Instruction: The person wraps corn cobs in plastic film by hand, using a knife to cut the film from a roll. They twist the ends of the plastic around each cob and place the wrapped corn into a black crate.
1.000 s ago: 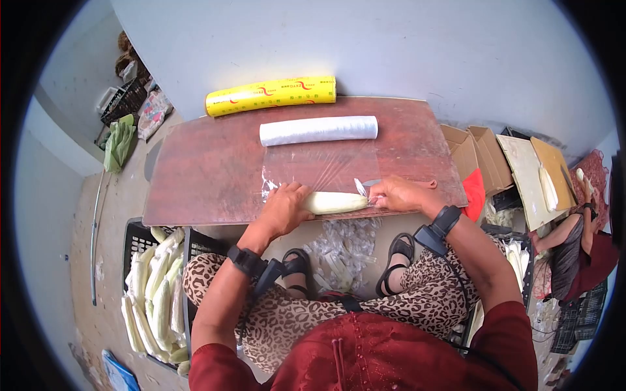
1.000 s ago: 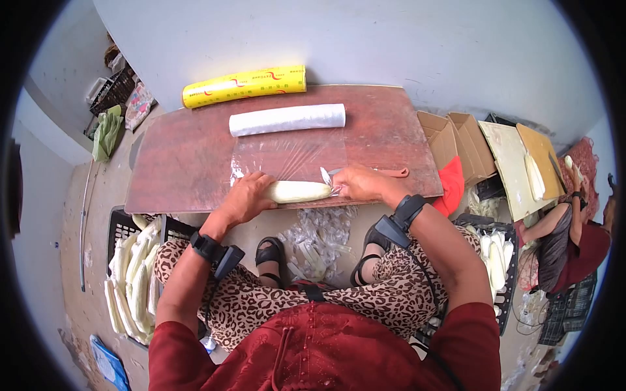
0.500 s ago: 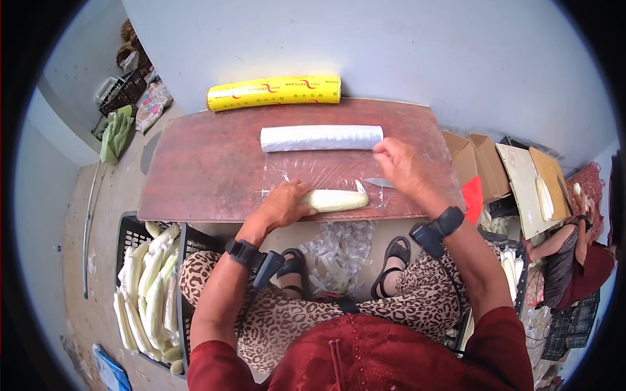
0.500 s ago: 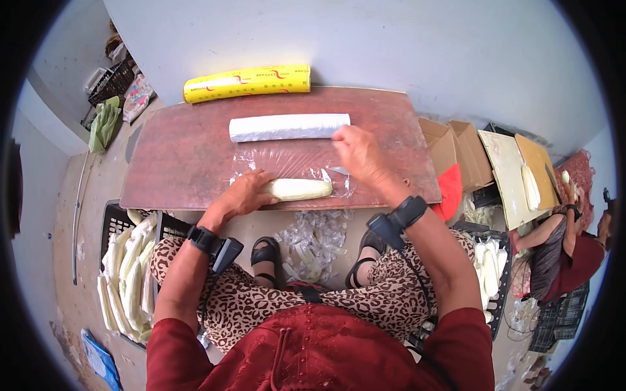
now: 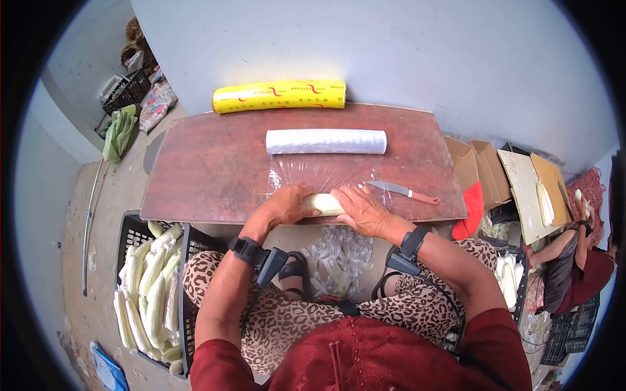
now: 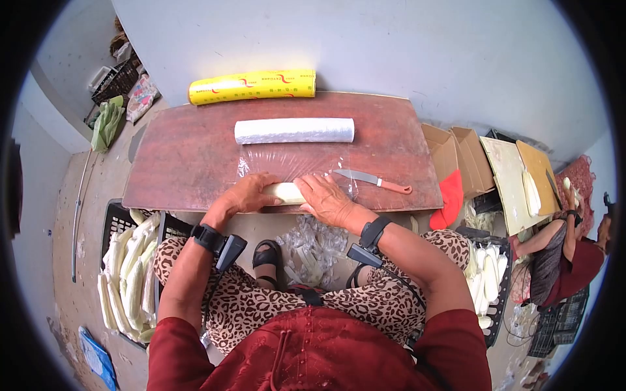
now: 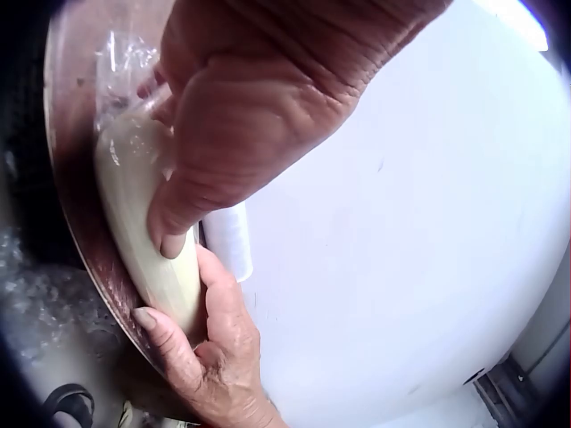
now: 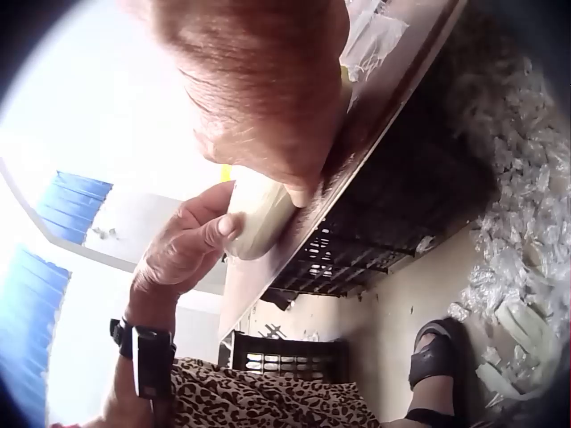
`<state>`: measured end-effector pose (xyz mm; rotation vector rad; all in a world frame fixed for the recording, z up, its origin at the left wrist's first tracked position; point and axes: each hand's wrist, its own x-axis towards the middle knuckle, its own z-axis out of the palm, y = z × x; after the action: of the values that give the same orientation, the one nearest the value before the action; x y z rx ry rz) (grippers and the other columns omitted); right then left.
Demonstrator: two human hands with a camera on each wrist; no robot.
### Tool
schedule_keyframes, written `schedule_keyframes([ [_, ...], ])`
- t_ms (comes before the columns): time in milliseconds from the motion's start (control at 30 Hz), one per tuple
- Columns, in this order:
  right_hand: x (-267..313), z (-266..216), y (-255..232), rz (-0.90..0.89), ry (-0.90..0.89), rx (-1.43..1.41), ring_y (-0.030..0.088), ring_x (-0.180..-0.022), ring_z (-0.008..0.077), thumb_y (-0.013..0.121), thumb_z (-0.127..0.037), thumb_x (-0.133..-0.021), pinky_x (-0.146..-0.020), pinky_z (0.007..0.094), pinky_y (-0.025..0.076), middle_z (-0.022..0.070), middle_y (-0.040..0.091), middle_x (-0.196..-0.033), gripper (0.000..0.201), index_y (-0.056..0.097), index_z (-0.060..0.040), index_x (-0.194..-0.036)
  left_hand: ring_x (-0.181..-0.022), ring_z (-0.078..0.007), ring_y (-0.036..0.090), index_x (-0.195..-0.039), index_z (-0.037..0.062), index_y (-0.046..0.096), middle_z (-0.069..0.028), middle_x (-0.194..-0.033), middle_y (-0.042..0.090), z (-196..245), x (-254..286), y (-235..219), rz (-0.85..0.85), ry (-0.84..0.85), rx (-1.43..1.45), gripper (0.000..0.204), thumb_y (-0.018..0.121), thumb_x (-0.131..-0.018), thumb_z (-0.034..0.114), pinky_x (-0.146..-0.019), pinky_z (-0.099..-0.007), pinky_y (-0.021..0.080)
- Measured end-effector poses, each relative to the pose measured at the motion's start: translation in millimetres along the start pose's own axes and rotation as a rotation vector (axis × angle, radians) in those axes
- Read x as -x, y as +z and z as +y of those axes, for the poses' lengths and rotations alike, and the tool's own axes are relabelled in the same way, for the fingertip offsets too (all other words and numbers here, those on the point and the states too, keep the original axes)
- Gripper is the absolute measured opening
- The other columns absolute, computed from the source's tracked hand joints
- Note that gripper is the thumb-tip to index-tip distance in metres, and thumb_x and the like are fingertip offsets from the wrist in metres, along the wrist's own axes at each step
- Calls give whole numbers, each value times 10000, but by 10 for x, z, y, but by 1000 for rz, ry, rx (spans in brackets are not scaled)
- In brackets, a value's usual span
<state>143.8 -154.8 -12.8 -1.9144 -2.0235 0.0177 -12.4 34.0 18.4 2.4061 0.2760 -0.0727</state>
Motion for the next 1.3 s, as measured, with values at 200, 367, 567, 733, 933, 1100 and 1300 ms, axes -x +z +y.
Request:
schedule_keyframes([
  [200,-16,-3,-51,-90,17,-57,486,-1117,337,676,-178,-826,-951,504,388,153,497,-1182,568,427,-15,-1310,-951,-280,638,-1169,48,645,-188,-1045,676,-29,69,-109,-109,-157,306,338,662,-891,239,-866,-359,483],
  [367,-44,39,-71,-120,16,-105,499,-1099,348,668,-185,-838,-922,507,408,157,510,-1167,540,441,-25,-1301,-931,-296,644,-1112,24,665,-183,-1027,687,-104,47,-187,-100,-276,53,349,631,-899,298,-881,-381,468],
  [567,-114,116,-101,-216,46,-187,498,-1095,367,664,-172,-836,-911,516,415,176,515,-1138,509,455,-29,-1278,-968,-336,597,-969,22,685,-171,-964,657,-39,165,-161,438,-381,-645,265,667,-793,219,-940,-392,377],
  [733,-179,105,-177,-268,87,-234,503,-1089,367,664,-175,-834,-910,515,415,173,506,-1124,502,462,-35,-1271,-1060,-300,528,-1162,15,550,-159,-1141,557,302,78,227,609,251,-474,509,734,-756,260,-928,-409,394],
  [933,-189,65,-224,-245,127,-231,510,-1095,356,700,-236,-813,-886,478,440,162,497,-1104,536,469,-38,-1254,-1049,-274,530,-1242,15,497,-99,-1093,559,299,87,494,408,216,-600,676,786,-703,306,-920,-407,399],
  [1100,-102,154,-176,-182,8,-76,529,-1052,369,693,-243,-809,-885,460,456,183,505,-1088,582,434,-22,-1281,-1051,-293,545,-1200,41,515,-106,-1096,573,229,107,426,325,34,-488,651,801,-677,301,-890,-424,447],
  [1300,-74,167,-199,-266,90,-52,568,-980,386,716,-260,-791,-837,474,470,192,546,-1016,492,455,-20,-1133,-1045,-305,565,-1077,45,546,-114,-1063,584,105,117,355,300,-33,-432,562,810,-676,336,-849,-417,486],
])
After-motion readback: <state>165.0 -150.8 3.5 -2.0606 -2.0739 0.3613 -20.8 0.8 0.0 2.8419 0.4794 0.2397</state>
